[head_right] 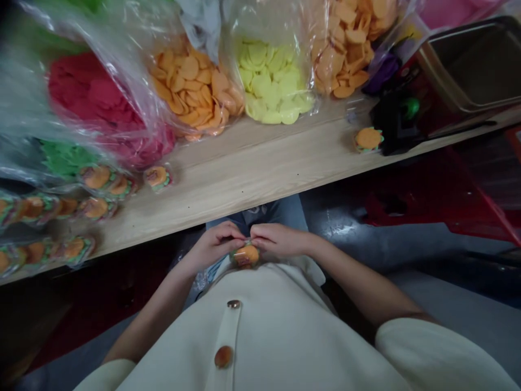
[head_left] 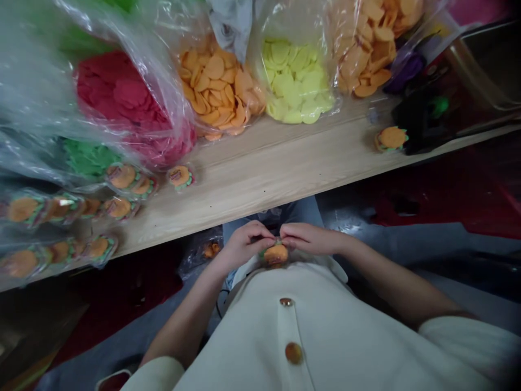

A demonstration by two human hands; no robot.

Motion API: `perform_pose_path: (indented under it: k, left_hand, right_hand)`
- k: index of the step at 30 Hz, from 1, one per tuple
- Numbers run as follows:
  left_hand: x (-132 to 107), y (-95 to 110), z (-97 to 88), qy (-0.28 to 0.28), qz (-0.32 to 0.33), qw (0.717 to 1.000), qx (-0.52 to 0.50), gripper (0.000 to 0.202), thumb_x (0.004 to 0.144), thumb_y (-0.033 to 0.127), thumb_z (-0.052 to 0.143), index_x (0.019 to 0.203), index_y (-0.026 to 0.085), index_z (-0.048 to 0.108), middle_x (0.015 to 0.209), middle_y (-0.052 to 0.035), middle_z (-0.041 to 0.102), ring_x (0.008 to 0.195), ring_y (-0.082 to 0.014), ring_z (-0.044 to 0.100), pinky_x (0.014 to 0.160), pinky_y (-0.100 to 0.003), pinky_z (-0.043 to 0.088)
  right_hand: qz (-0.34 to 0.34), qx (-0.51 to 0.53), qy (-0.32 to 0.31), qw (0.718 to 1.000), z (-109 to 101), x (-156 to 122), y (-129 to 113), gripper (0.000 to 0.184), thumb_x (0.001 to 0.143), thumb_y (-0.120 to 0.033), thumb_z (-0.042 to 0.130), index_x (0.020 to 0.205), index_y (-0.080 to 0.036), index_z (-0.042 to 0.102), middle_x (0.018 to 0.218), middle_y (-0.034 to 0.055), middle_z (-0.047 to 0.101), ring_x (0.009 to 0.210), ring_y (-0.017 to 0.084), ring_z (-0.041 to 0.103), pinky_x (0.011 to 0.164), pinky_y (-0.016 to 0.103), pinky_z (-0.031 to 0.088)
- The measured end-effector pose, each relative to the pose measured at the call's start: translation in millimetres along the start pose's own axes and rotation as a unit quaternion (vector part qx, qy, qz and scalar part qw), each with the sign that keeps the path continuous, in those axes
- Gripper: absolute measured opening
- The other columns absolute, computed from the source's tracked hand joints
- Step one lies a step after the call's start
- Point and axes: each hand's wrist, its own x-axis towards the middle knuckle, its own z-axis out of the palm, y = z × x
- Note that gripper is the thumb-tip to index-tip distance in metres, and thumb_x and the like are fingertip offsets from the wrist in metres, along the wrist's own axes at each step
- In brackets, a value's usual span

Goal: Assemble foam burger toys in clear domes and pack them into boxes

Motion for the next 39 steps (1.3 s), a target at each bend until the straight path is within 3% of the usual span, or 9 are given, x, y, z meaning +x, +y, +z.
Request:
perform_pose_path:
  k: [5,9,13,17,22,24,30,34,39]
  left_hand:
    - [-18.4,-16.0,8.5,0.125,-0.087,0.987,0.054,0.021,0.082,0.035,0.052,0.078,0.018,0.064,0.077,-0.0037,0.061,0.075,-0.0144,0.055,0.07,-0.028,0.043]
    - [-19.9,-3.3,-3.5,0.014,-0.072,0.997,0.019,0.023,0.085,0.031,0.045,0.097,0.019,0.061,0.089,-0.005,0.062,0.082,-0.0148,0.055,0.075,-0.028,0.043]
    - [-13.1,8.6,-16.3,-0.034,-0.012,0.998,0.048,0.018,0.082,0.031,0.052,0.085,0.02,0.065,0.081,-0.0027,0.06,0.081,-0.0144,0.054,0.076,-0.027,0.041]
    - [-26.6,-8.1,-8.3,0.083,-0.083,0.992,-0.046,0.018,0.081,0.032,0.053,0.078,0.018,0.062,0.077,-0.0022,0.059,0.074,-0.013,0.054,0.071,-0.026,0.042]
    - [-41.2,-25.5,7.3,0.227,-0.16,0.941,-0.192,0.018,0.08,0.035,0.055,0.08,0.017,0.056,0.074,0.0002,0.057,0.067,-0.0106,0.052,0.065,-0.024,0.043]
    - [-36.8,-23.0,6.2,0.205,-0.148,0.951,-0.178,0.018,0.08,0.035,0.055,0.082,0.016,0.058,0.077,-0.001,0.058,0.07,-0.0113,0.054,0.067,-0.024,0.043]
    - [-13.6,-7.3,-2.5,0.017,-0.025,0.999,-0.029,0.017,0.076,0.029,0.062,0.089,0.02,0.068,0.085,-0.0042,0.063,0.08,-0.014,0.057,0.074,-0.025,0.044]
    - [-12.3,-5.4,8.6,0.038,-0.009,0.999,-0.014,0.012,0.078,0.027,0.06,0.082,0.02,0.068,0.08,-0.0042,0.063,0.077,-0.0136,0.057,0.073,-0.026,0.044]
    - [-13.1,-12.3,14.4,0.092,-0.091,0.988,-0.085,0.013,0.076,0.029,0.061,0.079,0.018,0.067,0.082,-0.0044,0.063,0.078,-0.0143,0.057,0.074,-0.026,0.043]
  right_hand:
    - [0.065,-0.011,0.094,0.993,33.5,1.1,4.8,0.019,0.091,-0.03,0.034,0.083,-0.017,0.046,0.077,0.0005,0.05,0.07,0.012,0.045,0.063,0.025,0.037]
    - [0.053,-0.041,0.099,0.993,45.5,2.6,-0.9,0.007,0.087,-0.021,0.038,0.084,-0.018,0.044,0.08,0.0011,0.049,0.072,0.013,0.046,0.064,0.025,0.038]
    - [0.026,-0.076,0.074,0.994,40.2,9.6,-10.5,0.004,0.084,-0.02,0.04,0.081,-0.019,0.042,0.079,0.0013,0.048,0.071,0.013,0.046,0.064,0.025,0.037]
    - [0.033,-0.064,0.069,0.995,41.8,12.0,-11.2,0.006,0.085,-0.023,0.042,0.081,-0.019,0.042,0.08,0.0012,0.049,0.072,0.013,0.046,0.063,0.025,0.037]
    - [0.014,-0.04,0.096,0.994,43.0,15.1,-2.0,0.004,0.085,-0.021,0.04,0.083,-0.019,0.042,0.079,0.0006,0.049,0.07,0.012,0.045,0.063,0.024,0.036]
    - [0.012,-0.032,0.119,0.992,36.1,15.4,0.2,0.001,0.083,-0.019,0.041,0.082,-0.019,0.042,0.076,-0.0008,0.047,0.067,0.011,0.043,0.06,0.023,0.035]
    - [0.021,-0.084,0.088,0.992,24.2,7.4,-7.1,0.006,0.08,-0.017,0.043,0.077,-0.02,0.04,0.073,-0.0014,0.046,0.064,0.011,0.043,0.058,0.023,0.033]
    - [0.029,-0.106,0.103,0.989,36.9,3.8,-10.3,0.006,0.082,-0.016,0.04,0.077,-0.02,0.04,0.075,0.0004,0.047,0.066,0.012,0.044,0.06,0.024,0.034]
    - [0.054,0.013,0.122,0.991,42.5,6.4,6.4,0.009,0.086,-0.025,0.041,0.079,-0.019,0.044,0.074,-0.0001,0.049,0.067,0.012,0.045,0.061,0.025,0.036]
